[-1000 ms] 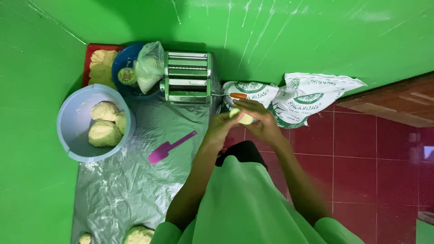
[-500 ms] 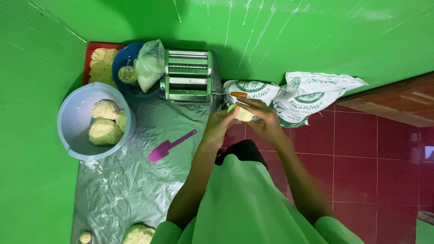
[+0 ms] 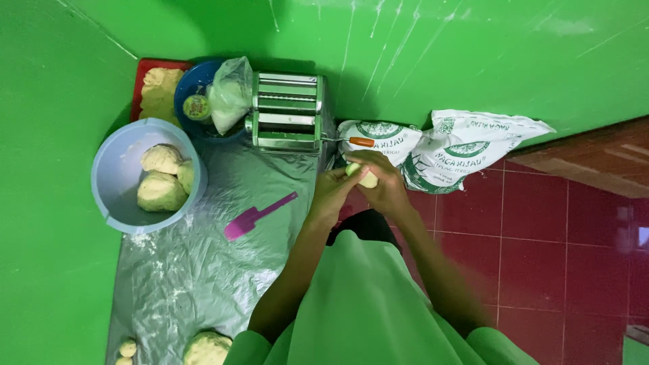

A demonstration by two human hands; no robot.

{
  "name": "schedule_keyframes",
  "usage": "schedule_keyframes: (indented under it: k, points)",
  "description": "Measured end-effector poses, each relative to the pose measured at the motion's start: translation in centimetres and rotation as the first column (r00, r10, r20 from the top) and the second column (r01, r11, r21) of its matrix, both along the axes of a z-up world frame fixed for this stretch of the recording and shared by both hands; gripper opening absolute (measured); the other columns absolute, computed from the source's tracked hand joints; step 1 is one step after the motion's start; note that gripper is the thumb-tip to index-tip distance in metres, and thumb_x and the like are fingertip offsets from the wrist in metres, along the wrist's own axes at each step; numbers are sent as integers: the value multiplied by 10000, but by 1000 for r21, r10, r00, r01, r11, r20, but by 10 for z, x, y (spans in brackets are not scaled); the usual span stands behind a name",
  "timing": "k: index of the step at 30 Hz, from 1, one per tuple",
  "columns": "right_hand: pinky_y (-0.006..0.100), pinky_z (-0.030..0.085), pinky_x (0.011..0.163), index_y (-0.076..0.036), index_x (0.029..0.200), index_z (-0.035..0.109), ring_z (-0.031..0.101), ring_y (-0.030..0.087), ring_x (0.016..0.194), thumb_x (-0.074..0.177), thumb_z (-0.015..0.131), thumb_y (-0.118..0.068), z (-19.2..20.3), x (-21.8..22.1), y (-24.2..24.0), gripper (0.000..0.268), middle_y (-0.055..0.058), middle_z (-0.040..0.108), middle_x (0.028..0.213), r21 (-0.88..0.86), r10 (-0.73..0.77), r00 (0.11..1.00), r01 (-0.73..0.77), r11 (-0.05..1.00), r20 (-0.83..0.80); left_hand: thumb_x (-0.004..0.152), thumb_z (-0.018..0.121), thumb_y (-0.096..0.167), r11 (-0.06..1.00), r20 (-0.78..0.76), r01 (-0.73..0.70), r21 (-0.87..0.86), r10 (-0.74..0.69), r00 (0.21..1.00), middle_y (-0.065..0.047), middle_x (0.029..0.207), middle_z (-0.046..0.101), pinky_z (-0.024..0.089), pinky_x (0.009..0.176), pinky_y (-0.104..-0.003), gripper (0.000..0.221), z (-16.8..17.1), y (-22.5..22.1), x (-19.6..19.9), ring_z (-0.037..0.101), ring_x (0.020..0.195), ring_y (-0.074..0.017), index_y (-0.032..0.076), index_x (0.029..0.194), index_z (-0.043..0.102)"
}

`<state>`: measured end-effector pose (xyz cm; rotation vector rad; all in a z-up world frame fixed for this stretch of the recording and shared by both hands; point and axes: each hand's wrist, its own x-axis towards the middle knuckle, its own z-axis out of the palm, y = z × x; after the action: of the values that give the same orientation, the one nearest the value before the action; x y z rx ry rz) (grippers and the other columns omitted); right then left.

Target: Cutting flattened dough into strips using a spatula and shaping them into individual pieces on a drying tray

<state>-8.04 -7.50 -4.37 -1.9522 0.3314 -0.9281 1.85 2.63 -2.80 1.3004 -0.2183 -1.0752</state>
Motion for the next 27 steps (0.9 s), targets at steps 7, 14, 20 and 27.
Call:
schedule_keyframes:
  k: [7,14,20,27]
  points:
    - [537,509,990,-49,1220,741,697,400,1104,856,738,59,13,0,10,380,150,749,1172,82,-35,998,32,996,43,825,905,248,1000,-57,24,-8,-25,998,-68,769,729,545,721,-278,277,13,3,3,692,712,-129,29,920,765]
    - [559,518,983,-32,1239,723,703,434,1035,848,739,69,4,10,14,404,199,755,1103,-5,-54,995,54,999,-83,850,896,286,999,-119,-37,26,39,992,-100,823,726,559,779,-353,341,-14,12,6,712,792,-180,14,966,727]
    - [627,475,1019,34,1425,489,564,533,1235,817,830,-109,17,6,22,711,332,564,1347,150,291,930,-262,953,-223,801,893,238,978,50,-176,114,171,984,-181,918,757,598,770,-346,282,-51,25,41,752,849,-247,56,987,783]
    - [466,548,941,-67,1170,725,709,362,1089,743,847,-39,-147,23,124,445,167,759,1098,460,322,933,-219,860,-159,930,718,171,850,28,-315,422,335,942,-196,986,739,528,610,-292,279,-161,115,66,763,807,-257,1,1151,714]
